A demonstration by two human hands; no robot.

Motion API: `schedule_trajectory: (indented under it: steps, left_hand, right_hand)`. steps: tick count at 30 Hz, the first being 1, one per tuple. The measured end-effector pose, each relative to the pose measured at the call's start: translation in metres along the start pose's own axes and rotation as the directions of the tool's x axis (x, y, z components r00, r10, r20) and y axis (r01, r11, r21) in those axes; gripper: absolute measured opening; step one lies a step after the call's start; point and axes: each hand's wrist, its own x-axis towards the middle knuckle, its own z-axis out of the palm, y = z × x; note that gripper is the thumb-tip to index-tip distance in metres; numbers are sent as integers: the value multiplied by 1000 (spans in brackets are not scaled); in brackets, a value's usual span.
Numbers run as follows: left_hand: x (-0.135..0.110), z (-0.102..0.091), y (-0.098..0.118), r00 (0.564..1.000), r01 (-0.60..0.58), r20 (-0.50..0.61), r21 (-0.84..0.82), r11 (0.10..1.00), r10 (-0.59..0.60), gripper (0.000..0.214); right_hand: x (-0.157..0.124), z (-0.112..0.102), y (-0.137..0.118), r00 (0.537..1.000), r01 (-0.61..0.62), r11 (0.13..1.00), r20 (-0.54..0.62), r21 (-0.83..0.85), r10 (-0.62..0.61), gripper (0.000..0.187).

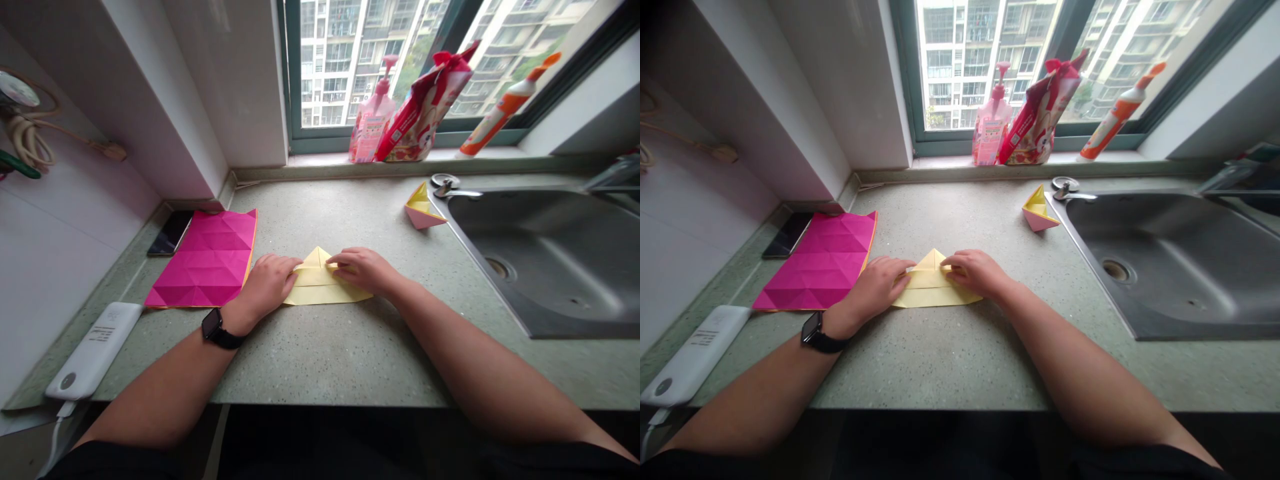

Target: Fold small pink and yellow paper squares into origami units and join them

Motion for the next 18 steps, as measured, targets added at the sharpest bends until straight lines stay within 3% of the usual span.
schedule_trajectory:
  steps: [9,11,15,18]
  left_hand:
    - [-3,-3,-2,996,61,-75,186,981,-47,37]
    - [-3,-2,1,998,7,-70,166,986,5,43]
    - [-3,2,11,971,-225,76,0,974,225,49]
    - [-2,5,19,949,-277,130,-83,957,286,41]
  right_hand:
    - [3,-1,-1,1000,-3,1000,-5,-22,3,21]
    - [3,1,0,1000,1,999,-3,-33,-1,22]
    - [3,2,1,1000,13,999,-12,-45,-14,21]
    - [3,2,1,1000,8,999,-4,-47,-8,21]
